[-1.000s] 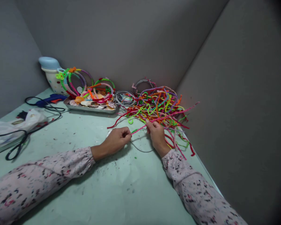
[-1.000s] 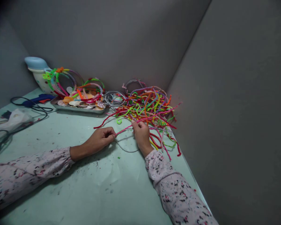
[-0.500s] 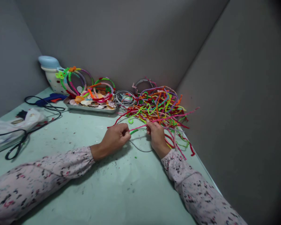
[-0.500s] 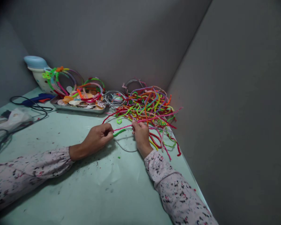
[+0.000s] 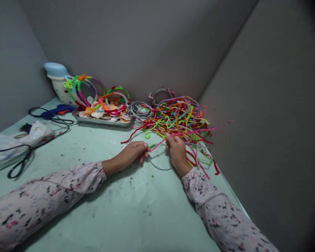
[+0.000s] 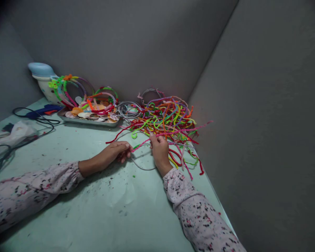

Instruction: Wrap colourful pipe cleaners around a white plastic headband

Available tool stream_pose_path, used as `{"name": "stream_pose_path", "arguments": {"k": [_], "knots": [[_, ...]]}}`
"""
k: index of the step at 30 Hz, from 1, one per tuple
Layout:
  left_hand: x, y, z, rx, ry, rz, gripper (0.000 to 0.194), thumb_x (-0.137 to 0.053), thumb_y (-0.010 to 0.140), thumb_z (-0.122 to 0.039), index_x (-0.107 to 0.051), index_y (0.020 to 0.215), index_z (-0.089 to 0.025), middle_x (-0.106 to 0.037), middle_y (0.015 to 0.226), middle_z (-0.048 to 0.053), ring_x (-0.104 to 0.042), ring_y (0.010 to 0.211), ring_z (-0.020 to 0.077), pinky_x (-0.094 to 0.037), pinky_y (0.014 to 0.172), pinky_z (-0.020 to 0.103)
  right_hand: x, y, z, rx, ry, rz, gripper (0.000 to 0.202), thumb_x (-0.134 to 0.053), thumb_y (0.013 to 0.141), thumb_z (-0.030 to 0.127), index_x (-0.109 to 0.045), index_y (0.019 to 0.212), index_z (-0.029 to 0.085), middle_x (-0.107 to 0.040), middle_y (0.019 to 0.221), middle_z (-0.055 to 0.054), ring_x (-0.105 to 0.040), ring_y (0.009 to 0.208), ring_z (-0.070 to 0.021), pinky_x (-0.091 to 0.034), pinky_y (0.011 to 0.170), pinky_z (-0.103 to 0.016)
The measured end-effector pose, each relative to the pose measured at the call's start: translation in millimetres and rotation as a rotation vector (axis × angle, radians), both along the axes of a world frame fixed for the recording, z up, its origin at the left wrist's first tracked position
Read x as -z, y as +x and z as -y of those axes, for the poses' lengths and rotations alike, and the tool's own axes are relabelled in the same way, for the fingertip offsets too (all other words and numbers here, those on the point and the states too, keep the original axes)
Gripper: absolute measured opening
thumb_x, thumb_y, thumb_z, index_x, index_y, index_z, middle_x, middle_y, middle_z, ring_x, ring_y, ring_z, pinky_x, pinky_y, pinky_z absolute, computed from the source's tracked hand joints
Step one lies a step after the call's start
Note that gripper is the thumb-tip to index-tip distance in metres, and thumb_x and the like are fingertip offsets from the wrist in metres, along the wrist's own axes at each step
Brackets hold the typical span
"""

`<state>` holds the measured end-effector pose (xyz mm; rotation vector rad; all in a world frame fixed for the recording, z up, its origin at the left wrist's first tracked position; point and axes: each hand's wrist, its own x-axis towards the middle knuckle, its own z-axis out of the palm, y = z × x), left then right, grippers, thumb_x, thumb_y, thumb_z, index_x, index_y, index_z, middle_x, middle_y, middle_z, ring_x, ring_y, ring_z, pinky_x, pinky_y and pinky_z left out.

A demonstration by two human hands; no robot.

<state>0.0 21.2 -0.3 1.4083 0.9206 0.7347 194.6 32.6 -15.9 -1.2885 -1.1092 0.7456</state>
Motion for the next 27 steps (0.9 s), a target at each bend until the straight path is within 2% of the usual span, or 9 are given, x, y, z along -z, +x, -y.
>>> {"name": "stream_pose_path", "arguments": {"k": [3,13,21,24,27], "knots": [[-1.5,1.4,-0.2,-0.004,-0.025,-0.002,0.026,-0.048,0.086,-0.039,-0.056,0.082,-0.015,-0.061,0.071,0.0,-0.046,0.045,0.0055,-0.027,0.044,0.02,-2.3,-1.0,1.2,0.0,0.0,-0.009,0.039,-0.061,0.08,0.05,-0.049,0.058,0.02,-0.049,0.05,0.006,-0.044,0.049,-0.0102,-0.035,0.05,-0.025],[-0.8,-0.2,-1.0,0.129,-0.003,-0.072,0.029,-0.058,0.081,-0.043,-0.055,0.074,-0.015,-0.058,0.066,0.0,-0.045,0.049,0.0062,-0.033,0.048,0.021,-5.2,-2.9,4.4,-0.005,-0.007,0.015,0.039,-0.061,0.081,0.049,-0.049,0.058,0.02,-0.049,0.049,0.006,-0.042,0.047,-0.0097,-0.033,0.049,-0.025],[5.1,-0.9,-4.6,0.078,0.048,-0.107,0.023,-0.058,0.08,-0.038,-0.056,0.077,-0.016,-0.056,0.064,-0.001,-0.044,0.05,0.0069,-0.032,0.049,0.021,-1.6,0.4,2.2,-0.014,-0.014,-0.01,0.039,-0.061,0.08,0.049,-0.05,0.057,0.02,-0.05,0.049,0.005,-0.043,0.047,-0.0093,-0.034,0.048,-0.024],[1.8,-1.5,-2.7,0.014,0.2,-0.194,0.021,-0.053,0.082,-0.036,-0.054,0.074,-0.017,-0.051,0.059,-0.003,-0.042,0.05,0.0085,-0.03,0.05,0.022,-2.9,-1.0,0.1,-0.032,-0.056,-0.084,0.037,-0.063,0.078,0.048,-0.05,0.058,0.02,-0.049,0.049,0.005,-0.043,0.046,-0.0088,-0.033,0.045,-0.023],[-7.5,-2.0,3.1,-0.087,0.566,-0.41,0.017,-0.05,0.083,-0.029,-0.055,0.073,-0.017,-0.053,0.064,-0.001,-0.044,0.059,0.0114,-0.03,0.055,0.024,-5.9,-3.6,-2.4,-0.04,-0.088,-0.145,0.036,-0.064,0.076,0.048,-0.05,0.058,0.02,-0.047,0.048,0.006,-0.039,0.042,-0.0079,-0.029,0.041,-0.022]]}}
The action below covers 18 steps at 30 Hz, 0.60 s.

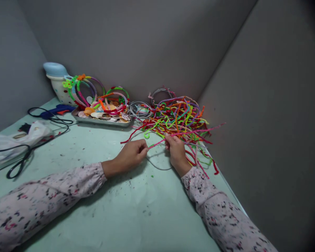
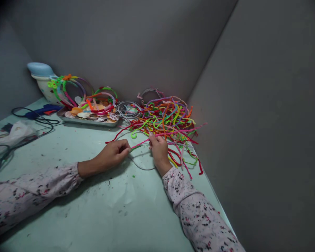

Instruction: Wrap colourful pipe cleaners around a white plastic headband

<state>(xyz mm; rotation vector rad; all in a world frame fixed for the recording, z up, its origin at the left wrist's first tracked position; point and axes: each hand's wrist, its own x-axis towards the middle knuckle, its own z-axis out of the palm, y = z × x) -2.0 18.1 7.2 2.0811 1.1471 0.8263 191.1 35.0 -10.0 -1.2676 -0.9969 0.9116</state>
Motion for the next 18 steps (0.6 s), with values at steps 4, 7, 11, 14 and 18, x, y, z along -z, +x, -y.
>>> {"name": "stream_pose_path", "arguments": {"k": [4,7,11,14,18], "knots": [[-8.5,-0.7,5.1,-0.027,0.232,-0.139,0.013,-0.047,0.084,-0.023,-0.056,0.077,-0.017,-0.057,0.071,0.001,-0.047,0.065,0.013,-0.031,0.061,0.026,-1.7,-1.2,-1.9,-0.001,0.002,-0.032,0.035,-0.064,0.075,0.048,-0.05,0.058,0.02,-0.046,0.047,0.006,-0.037,0.041,-0.0076,-0.027,0.038,-0.022],[-5.8,-1.5,3.4,0.003,0.127,-0.077,0.016,-0.047,0.086,-0.026,-0.057,0.077,-0.017,-0.055,0.069,0.0,-0.046,0.064,0.0124,-0.032,0.06,0.025,-0.3,0.6,-1.5,-0.012,0.008,0.003,0.036,-0.064,0.075,0.048,-0.05,0.057,0.02,-0.047,0.047,0.006,-0.039,0.043,-0.008,-0.029,0.041,-0.022],[2.0,-0.8,-0.1,0.159,-0.285,0.195,0.027,-0.05,0.086,-0.041,-0.059,0.086,-0.016,-0.057,0.073,0.0,-0.048,0.061,0.0109,-0.034,0.055,0.023,1.2,1.3,1.7,-0.017,0.027,0.058,0.038,-0.063,0.077,0.05,-0.05,0.058,0.02,-0.049,0.049,0.005,-0.041,0.046,-0.0088,-0.032,0.045,-0.023],[4.1,1.3,-0.4,0.198,-0.545,0.383,0.037,-0.049,0.086,-0.049,-0.06,0.097,-0.015,-0.063,0.083,0.003,-0.052,0.058,0.0098,-0.034,0.051,0.022,-0.4,-3.3,7.1,-0.036,0.041,0.114,0.04,-0.061,0.079,0.049,-0.048,0.056,0.02,-0.048,0.048,0.006,-0.041,0.045,-0.0091,-0.032,0.047,-0.024],[3.3,3.2,0.9,0.211,-0.627,0.43,0.039,-0.051,0.086,-0.051,-0.062,0.088,-0.014,-0.061,0.072,0.003,-0.047,0.053,0.008,-0.03,0.048,0.021,-3.9,-12.5,16.5,-0.098,0.103,0.215,0.039,-0.06,0.081,0.048,-0.049,0.056,0.02,-0.049,0.049,0.006,-0.044,0.048,-0.0096,-0.035,0.052,-0.024]]}}
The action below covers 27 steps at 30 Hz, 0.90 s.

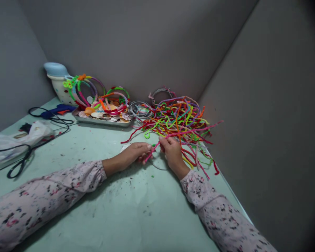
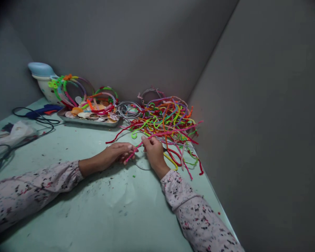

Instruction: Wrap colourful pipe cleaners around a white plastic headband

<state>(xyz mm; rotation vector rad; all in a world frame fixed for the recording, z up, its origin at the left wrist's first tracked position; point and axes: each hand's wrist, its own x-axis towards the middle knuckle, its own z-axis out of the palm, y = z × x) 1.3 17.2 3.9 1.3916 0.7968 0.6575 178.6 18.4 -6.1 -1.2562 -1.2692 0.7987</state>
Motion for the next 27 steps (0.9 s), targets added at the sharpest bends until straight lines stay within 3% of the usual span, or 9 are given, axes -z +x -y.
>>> {"name": "stream_pose_path", "arguments": {"k": [4,7,11,16,21,27], "knots": [[-1.7,-0.6,1.4,0.038,0.068,-0.06,0.031,-0.06,0.081,-0.046,-0.058,0.078,-0.015,-0.054,0.061,-0.002,-0.041,0.049,0.0067,-0.028,0.047,0.02,0.0,-3.4,4.0,-0.079,-0.006,0.025,0.039,-0.06,0.081,0.049,-0.051,0.058,0.02,-0.049,0.05,0.006,-0.044,0.049,-0.0095,-0.036,0.053,-0.024],[-3.3,-1.8,1.7,0.018,0.071,-0.107,0.03,-0.06,0.081,-0.045,-0.056,0.075,-0.016,-0.052,0.059,-0.003,-0.038,0.047,0.006,-0.026,0.045,0.019,2.5,-0.8,0.6,-0.113,-0.037,-0.082,0.039,-0.058,0.082,0.053,-0.054,0.062,0.02,-0.051,0.052,0.005,-0.047,0.049,-0.0098,-0.037,0.051,-0.024],[-2.7,-2.8,0.7,-0.001,0.082,-0.135,0.028,-0.06,0.08,-0.043,-0.056,0.076,-0.015,-0.05,0.059,-0.004,-0.037,0.047,0.0059,-0.026,0.045,0.019,5.3,4.8,-6.6,-0.07,-0.067,-0.216,0.039,-0.059,0.079,0.055,-0.055,0.064,0.019,-0.053,0.056,0.005,-0.047,0.049,-0.0087,-0.035,0.048,-0.022],[1.0,-1.7,-1.3,0.012,0.147,-0.182,0.027,-0.057,0.081,-0.043,-0.054,0.076,-0.016,-0.045,0.058,-0.005,-0.035,0.049,0.007,-0.026,0.047,0.02,3.6,8.2,-9.6,-0.019,-0.042,-0.245,0.034,-0.061,0.078,0.048,-0.054,0.061,0.019,-0.051,0.054,0.005,-0.045,0.048,-0.0078,-0.034,0.048,-0.022],[-4.4,-0.7,-1.0,-0.014,0.475,-0.333,0.024,-0.05,0.085,-0.037,-0.053,0.073,-0.017,-0.046,0.062,-0.003,-0.039,0.059,0.0105,-0.03,0.054,0.021,1.7,7.0,-11.8,0.039,0.001,-0.31,0.03,-0.063,0.077,0.042,-0.053,0.059,0.019,-0.048,0.054,0.005,-0.043,0.048,-0.0079,-0.033,0.046,-0.022],[-11.6,-3.7,2.2,-0.044,0.931,-0.685,0.02,-0.042,0.09,-0.028,-0.057,0.084,-0.018,-0.058,0.078,0.005,-0.049,0.067,0.0156,-0.031,0.061,0.026,4.7,6.3,-18.3,0.043,-0.055,-0.372,0.026,-0.064,0.074,0.041,-0.055,0.062,0.019,-0.05,0.055,0.005,-0.041,0.046,-0.0074,-0.03,0.043,-0.022]]}}
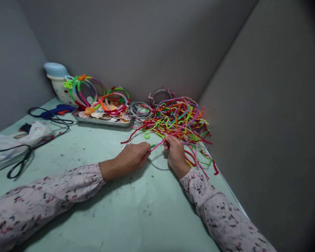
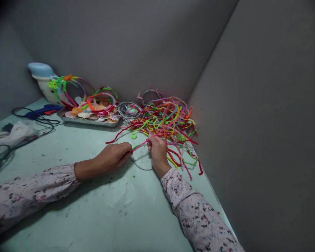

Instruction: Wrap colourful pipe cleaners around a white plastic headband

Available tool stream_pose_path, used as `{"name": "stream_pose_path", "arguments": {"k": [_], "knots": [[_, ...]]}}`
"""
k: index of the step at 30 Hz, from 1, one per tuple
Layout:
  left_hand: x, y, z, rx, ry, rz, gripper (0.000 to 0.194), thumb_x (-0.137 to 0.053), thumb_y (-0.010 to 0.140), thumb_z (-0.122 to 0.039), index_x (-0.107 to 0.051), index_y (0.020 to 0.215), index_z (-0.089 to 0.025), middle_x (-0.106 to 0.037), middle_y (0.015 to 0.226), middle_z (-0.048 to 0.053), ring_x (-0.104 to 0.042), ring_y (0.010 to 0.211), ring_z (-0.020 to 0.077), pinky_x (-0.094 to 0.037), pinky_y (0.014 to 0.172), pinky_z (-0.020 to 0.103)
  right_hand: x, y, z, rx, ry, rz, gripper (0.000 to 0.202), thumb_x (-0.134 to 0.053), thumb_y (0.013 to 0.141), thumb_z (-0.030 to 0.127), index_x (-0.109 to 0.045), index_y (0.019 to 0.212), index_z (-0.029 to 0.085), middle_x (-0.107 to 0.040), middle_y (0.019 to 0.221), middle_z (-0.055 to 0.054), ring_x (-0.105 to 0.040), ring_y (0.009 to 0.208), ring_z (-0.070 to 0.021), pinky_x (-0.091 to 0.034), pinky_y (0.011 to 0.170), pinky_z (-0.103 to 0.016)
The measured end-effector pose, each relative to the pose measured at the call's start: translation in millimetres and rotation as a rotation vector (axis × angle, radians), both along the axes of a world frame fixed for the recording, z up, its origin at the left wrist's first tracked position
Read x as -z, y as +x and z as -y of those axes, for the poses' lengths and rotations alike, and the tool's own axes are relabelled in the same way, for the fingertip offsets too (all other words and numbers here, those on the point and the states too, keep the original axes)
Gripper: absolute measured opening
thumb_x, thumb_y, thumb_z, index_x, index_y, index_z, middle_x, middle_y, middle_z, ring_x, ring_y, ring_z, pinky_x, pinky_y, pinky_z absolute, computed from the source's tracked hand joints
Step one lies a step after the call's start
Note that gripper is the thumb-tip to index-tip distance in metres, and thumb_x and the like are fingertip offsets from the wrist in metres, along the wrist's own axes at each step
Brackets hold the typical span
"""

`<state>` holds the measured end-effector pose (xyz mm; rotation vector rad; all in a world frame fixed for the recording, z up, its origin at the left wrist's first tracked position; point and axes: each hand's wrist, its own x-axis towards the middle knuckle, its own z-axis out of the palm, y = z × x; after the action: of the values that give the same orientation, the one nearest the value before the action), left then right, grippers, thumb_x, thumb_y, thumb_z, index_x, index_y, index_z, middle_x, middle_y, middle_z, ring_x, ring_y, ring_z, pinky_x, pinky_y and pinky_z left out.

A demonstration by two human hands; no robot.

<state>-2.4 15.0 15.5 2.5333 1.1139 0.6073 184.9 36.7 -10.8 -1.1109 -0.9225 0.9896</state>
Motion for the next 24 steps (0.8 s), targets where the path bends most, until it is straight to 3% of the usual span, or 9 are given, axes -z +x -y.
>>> {"name": "stream_pose_path", "arguments": {"k": [5,10,12,16,19,22,24], "knots": [[-1.0,-1.0,-0.6,-0.01,0.115,-0.138,0.022,-0.038,0.092,-0.026,-0.057,0.089,-0.018,-0.06,0.086,0.008,-0.053,0.069,0.018,-0.031,0.059,0.028,1.6,-1.2,-2.2,0.022,-0.009,-0.018,0.025,-0.064,0.073,0.039,-0.055,0.061,0.019,-0.049,0.055,0.005,-0.041,0.047,-0.0072,-0.03,0.043,-0.021],[3.6,-0.3,-0.8,-0.033,0.04,-0.052,0.02,-0.041,0.091,-0.027,-0.058,0.085,-0.018,-0.06,0.08,0.006,-0.05,0.064,0.0161,-0.029,0.058,0.027,0.2,-1.4,-0.1,-0.001,-0.005,0.032,0.028,-0.063,0.075,0.042,-0.054,0.061,0.019,-0.049,0.055,0.006,-0.042,0.047,-0.0072,-0.031,0.044,-0.022],[5.5,-0.1,-0.4,-0.006,-0.121,0.052,0.018,-0.046,0.089,-0.029,-0.057,0.08,-0.018,-0.058,0.072,0.003,-0.049,0.061,0.0144,-0.031,0.058,0.026,-0.1,-0.9,2.5,-0.041,-0.003,0.068,0.03,-0.063,0.075,0.045,-0.054,0.062,0.019,-0.05,0.055,0.006,-0.044,0.047,-0.0079,-0.033,0.046,-0.022],[5.1,0.8,0.1,0.139,-0.642,0.32,0.025,-0.052,0.086,-0.041,-0.057,0.078,-0.017,-0.055,0.06,-0.001,-0.047,0.055,0.0116,-0.033,0.054,0.024,-0.2,-1.8,8.9,-0.107,0.006,0.068,0.032,-0.063,0.077,0.047,-0.054,0.063,0.019,-0.051,0.055,0.006,-0.046,0.048,-0.0083,-0.035,0.048,-0.022],[3.0,2.2,0.4,0.16,-0.855,0.519,0.034,-0.053,0.086,-0.046,-0.058,0.072,-0.015,-0.054,0.06,0.0,-0.043,0.052,0.0088,-0.03,0.05,0.023,-0.7,-4.7,12.7,-0.149,0.024,0.049,0.031,-0.064,0.078,0.046,-0.056,0.064,0.019,-0.051,0.055,0.006,-0.047,0.049,-0.0081,-0.035,0.049,-0.022],[3.1,4.0,1.1,0.127,-1.099,0.687,0.035,-0.058,0.083,-0.046,-0.063,0.087,-0.011,-0.063,0.076,0.005,-0.045,0.052,0.0071,-0.03,0.049,0.022,-1.4,-7.8,15.1,-0.193,0.027,0.045,0.031,-0.064,0.078,0.046,-0.057,0.065,0.019,-0.052,0.055,0.005,-0.046,0.048,-0.0081,-0.035,0.049,-0.022],[4.1,4.9,1.7,0.109,-1.176,0.722,0.038,-0.063,0.08,-0.045,-0.064,0.096,-0.011,-0.063,0.077,0.004,-0.045,0.052,0.0062,-0.03,0.048,0.02,-1.6,-8.9,16.2,-0.218,0.027,0.051,0.031,-0.064,0.078,0.046,-0.057,0.065,0.019,-0.052,0.054,0.005,-0.046,0.049,-0.0082,-0.035,0.05,-0.022]]}}
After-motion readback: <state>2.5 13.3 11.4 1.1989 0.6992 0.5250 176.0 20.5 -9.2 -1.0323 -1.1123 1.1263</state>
